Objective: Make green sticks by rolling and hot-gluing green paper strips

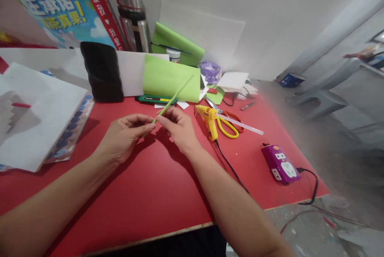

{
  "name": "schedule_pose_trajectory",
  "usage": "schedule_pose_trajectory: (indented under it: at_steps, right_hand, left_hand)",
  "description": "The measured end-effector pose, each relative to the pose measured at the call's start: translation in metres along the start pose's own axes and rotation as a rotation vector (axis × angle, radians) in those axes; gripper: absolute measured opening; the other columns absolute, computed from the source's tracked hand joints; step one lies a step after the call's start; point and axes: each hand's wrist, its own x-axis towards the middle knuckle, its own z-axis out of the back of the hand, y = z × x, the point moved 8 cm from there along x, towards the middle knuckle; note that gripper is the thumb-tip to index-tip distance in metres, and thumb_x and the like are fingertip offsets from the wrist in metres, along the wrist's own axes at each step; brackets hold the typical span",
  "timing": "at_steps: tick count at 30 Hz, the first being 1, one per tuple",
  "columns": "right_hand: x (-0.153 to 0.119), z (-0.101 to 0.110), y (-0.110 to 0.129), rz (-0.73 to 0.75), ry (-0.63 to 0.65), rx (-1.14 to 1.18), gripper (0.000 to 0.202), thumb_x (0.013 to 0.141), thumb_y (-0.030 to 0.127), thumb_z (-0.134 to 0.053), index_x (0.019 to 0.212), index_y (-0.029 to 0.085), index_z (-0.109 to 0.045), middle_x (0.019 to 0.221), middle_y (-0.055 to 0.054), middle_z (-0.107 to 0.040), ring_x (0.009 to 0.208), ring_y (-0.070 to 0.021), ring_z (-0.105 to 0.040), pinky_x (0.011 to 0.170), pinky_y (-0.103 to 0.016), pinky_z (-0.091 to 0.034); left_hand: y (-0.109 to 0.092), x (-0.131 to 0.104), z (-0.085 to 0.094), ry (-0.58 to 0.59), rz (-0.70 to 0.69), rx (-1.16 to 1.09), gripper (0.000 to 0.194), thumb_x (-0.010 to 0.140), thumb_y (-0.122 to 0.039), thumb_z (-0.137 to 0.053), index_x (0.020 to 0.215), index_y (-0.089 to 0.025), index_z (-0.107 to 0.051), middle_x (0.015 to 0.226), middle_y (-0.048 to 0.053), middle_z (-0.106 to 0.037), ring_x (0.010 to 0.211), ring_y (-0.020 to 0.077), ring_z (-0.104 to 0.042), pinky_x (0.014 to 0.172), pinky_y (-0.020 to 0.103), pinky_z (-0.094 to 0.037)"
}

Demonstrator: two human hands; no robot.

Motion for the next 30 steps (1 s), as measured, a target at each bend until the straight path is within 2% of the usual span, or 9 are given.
schedule_pose_trajectory:
  at_steps: [7, 14, 20, 26, 30]
  right_hand:
    - [-0.002, -0.001, -0.001, -0.05, -0.039, -0.034, 0.029, 0.08, 0.044, -0.082, 0.078, 0.02, -0.065, 0.055, 0.007, -0.053, 0.046, -0.0072, -0.043, 0.042, -0.022, -0.032]
    - [0.005, 0.02, -0.002, -0.029, -0.131, -0.011, 0.033, 0.077, 0.043, -0.086, 0.072, 0.02, -0.063, 0.054, 0.006, -0.053, 0.043, -0.0062, -0.04, 0.039, -0.022, -0.027]
    - [0.007, 0.026, -0.004, -0.05, -0.145, -0.013, 0.038, 0.075, 0.049, -0.086, 0.07, 0.02, -0.061, 0.053, 0.005, -0.055, 0.041, -0.006, -0.039, 0.037, -0.021, -0.026]
    - [0.009, 0.031, -0.003, -0.043, -0.181, -0.024, 0.04, 0.075, 0.047, -0.086, 0.066, 0.02, -0.059, 0.052, 0.005, -0.054, 0.042, -0.0056, -0.04, 0.038, -0.021, -0.028]
    - [0.007, 0.027, -0.002, -0.043, -0.17, -0.051, 0.039, 0.075, 0.047, -0.086, 0.066, 0.02, -0.059, 0.051, 0.006, -0.052, 0.041, -0.0057, -0.038, 0.036, -0.021, -0.026]
  left_hand:
    - [-0.008, -0.002, -0.001, -0.026, -0.004, 0.016, 0.026, 0.056, -0.023, -0.093, 0.073, -0.016, -0.075, 0.073, 0.002, -0.073, 0.067, 0.0126, -0.065, 0.061, 0.024, -0.051]
    - [-0.015, -0.004, -0.004, -0.005, -0.003, 0.117, 0.014, 0.06, -0.013, -0.086, 0.068, -0.017, -0.075, 0.066, 0.002, -0.071, 0.062, 0.014, -0.066, 0.063, 0.026, -0.054]
    - [-0.008, 0.001, -0.002, 0.031, -0.008, 0.119, 0.019, 0.057, -0.022, -0.089, 0.071, -0.018, -0.078, 0.07, 0.003, -0.073, 0.065, 0.0138, -0.065, 0.064, 0.026, -0.052]
    - [-0.003, 0.0, -0.005, 0.118, 0.023, 0.104, 0.017, 0.065, -0.027, -0.084, 0.078, -0.018, -0.081, 0.076, 0.005, -0.075, 0.069, 0.0151, -0.064, 0.064, 0.026, -0.048]
    - [-0.007, -0.003, -0.01, 0.136, -0.004, 0.14, 0.021, 0.072, -0.037, -0.083, 0.073, -0.017, -0.078, 0.066, 0.003, -0.068, 0.062, 0.0131, -0.058, 0.058, 0.025, -0.043]
